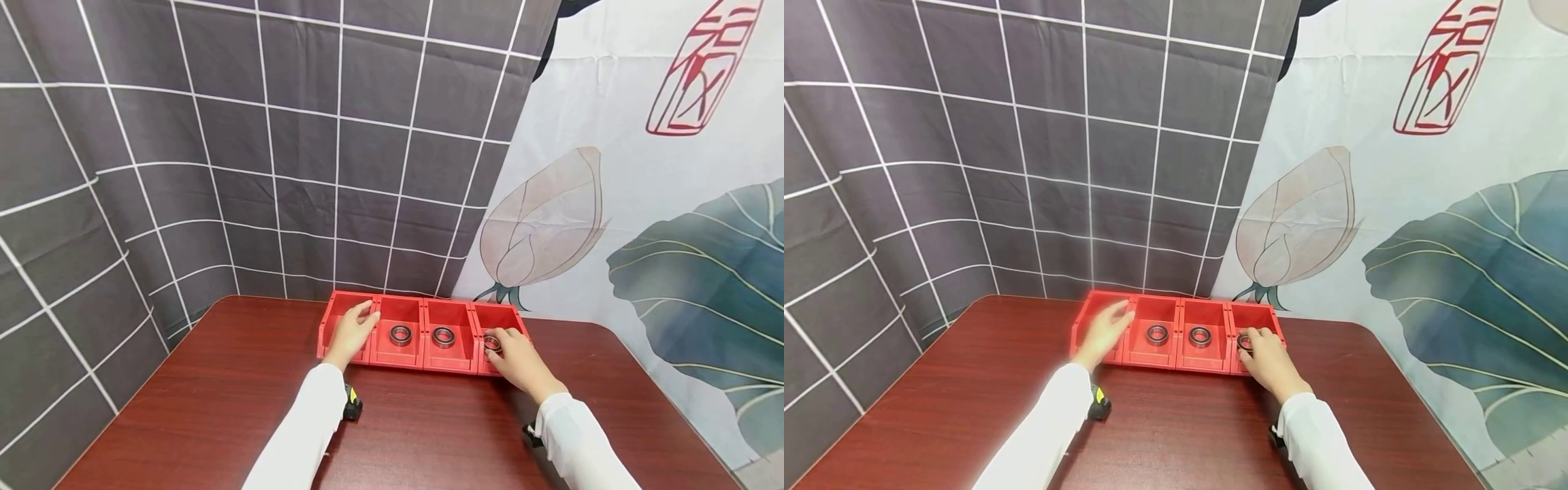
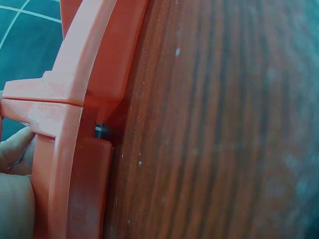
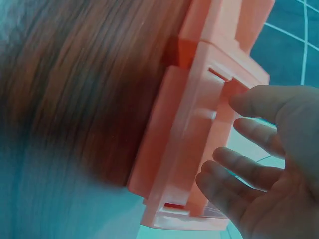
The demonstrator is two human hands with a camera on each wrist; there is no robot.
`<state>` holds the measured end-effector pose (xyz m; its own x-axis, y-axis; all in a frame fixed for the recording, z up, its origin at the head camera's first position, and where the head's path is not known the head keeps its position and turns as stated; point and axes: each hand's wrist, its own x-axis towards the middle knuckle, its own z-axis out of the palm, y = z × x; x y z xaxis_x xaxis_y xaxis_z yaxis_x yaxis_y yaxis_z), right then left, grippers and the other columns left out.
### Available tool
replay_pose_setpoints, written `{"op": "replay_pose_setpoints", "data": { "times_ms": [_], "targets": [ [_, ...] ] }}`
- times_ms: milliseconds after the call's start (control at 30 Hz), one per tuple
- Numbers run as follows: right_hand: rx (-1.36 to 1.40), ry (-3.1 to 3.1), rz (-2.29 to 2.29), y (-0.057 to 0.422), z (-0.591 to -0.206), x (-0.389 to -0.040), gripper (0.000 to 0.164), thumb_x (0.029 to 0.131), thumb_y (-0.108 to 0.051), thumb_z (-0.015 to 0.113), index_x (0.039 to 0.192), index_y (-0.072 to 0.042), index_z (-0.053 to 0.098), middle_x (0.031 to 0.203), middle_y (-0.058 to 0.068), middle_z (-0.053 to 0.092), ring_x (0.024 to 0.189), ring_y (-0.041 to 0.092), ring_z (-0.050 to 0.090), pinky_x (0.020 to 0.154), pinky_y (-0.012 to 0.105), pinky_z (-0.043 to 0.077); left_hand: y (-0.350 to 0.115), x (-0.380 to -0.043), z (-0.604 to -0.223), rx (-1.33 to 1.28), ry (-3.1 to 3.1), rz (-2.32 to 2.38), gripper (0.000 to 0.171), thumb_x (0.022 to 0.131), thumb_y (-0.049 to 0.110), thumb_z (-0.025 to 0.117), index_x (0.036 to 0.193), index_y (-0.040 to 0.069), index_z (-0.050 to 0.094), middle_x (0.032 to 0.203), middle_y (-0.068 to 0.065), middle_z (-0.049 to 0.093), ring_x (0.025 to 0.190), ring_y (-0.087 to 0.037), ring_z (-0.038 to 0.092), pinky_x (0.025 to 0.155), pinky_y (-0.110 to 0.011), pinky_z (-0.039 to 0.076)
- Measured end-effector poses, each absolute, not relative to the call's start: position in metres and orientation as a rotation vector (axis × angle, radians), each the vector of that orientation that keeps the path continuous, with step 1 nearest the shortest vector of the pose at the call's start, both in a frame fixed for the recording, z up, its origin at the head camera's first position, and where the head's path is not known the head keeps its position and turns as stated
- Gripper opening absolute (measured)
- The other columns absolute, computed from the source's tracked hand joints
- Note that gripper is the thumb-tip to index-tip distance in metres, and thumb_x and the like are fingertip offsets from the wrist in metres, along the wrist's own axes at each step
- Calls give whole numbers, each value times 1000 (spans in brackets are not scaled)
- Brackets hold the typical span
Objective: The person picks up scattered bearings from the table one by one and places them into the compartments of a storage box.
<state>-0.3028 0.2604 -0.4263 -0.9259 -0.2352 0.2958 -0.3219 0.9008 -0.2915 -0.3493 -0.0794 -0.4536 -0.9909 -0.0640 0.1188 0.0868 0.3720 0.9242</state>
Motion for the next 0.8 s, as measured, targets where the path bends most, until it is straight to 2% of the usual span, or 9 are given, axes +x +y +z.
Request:
{"op": "replay_pose_setpoints", "data": {
  "times_ms": [367,800],
  "targets": [
    [446,-2698,533,255,-423,-285,38,84,-12,69,120,-2,61,111,18,59,96,30,53,80,48,55,-79,-350,-453,-18,-2491,-1699,54,93,35,63,142,19,49,138,-9,54,123,-29,55,93,-46,50],
    [483,-2681,542,247,-426,-269,40,84,-16,69,122,-6,61,115,14,59,104,30,53,87,50,52,-78,-350,-451,-15,-2502,-1657,53,93,35,63,142,18,49,138,-10,54,122,-30,56,92,-46,51]
  ]
}}
